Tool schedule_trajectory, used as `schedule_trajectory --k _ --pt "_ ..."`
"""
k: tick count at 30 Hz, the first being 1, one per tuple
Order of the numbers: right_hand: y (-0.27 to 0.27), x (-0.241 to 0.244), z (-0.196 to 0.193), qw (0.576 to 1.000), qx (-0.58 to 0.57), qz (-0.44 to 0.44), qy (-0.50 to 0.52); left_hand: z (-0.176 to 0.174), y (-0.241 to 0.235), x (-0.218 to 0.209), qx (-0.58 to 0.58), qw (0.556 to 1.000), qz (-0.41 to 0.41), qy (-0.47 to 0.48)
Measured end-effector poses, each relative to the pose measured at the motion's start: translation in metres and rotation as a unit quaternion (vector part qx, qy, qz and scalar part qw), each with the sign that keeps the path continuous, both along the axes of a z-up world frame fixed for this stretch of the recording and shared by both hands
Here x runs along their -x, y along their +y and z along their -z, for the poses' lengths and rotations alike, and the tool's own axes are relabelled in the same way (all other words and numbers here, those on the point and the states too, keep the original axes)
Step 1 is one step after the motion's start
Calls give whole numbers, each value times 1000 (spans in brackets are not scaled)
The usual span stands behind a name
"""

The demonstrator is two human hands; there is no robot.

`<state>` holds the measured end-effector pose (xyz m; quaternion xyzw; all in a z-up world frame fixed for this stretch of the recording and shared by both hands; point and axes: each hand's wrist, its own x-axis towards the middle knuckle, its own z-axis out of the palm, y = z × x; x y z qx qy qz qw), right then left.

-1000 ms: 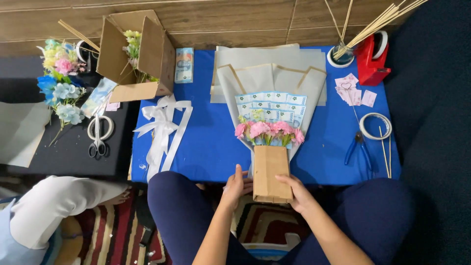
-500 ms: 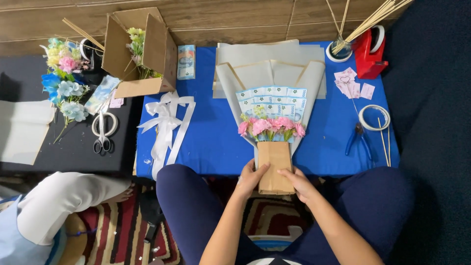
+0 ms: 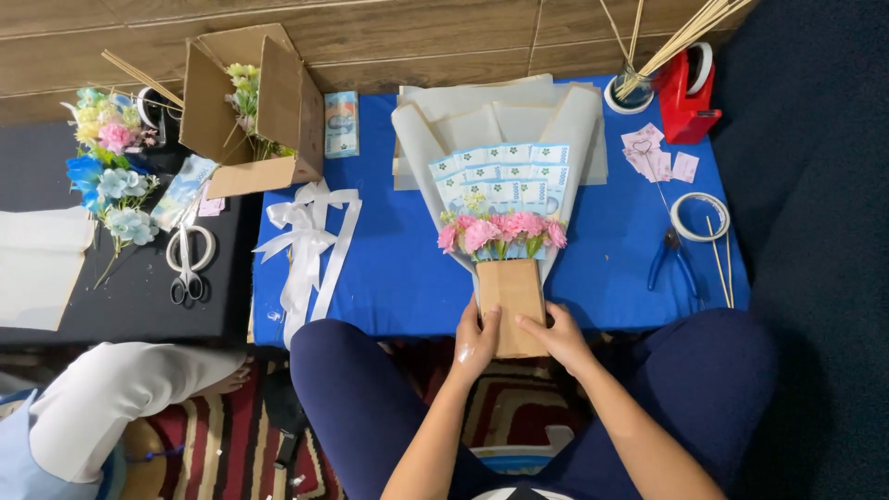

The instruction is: Wrapping the base of a money and flower bouquet with paper and tape

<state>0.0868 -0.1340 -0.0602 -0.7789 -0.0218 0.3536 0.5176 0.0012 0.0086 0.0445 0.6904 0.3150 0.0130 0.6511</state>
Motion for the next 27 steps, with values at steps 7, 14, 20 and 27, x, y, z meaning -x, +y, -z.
schedule_trajectory --k 7,14,20,27 --pt "-6 -10 53 988 96 -44 -112 90 4 7 -55 998 -30 16" --pt "2 -11 24 988 75 -8 -136 72 7 5 -48 998 -33 12" --pt "-3 -20 42 985 65 37 -155 104 7 4 -93 994 -56 -20" --pt "-2 -26 27 974 26 38 -223 65 0 -4 -151 987 -18 -51"
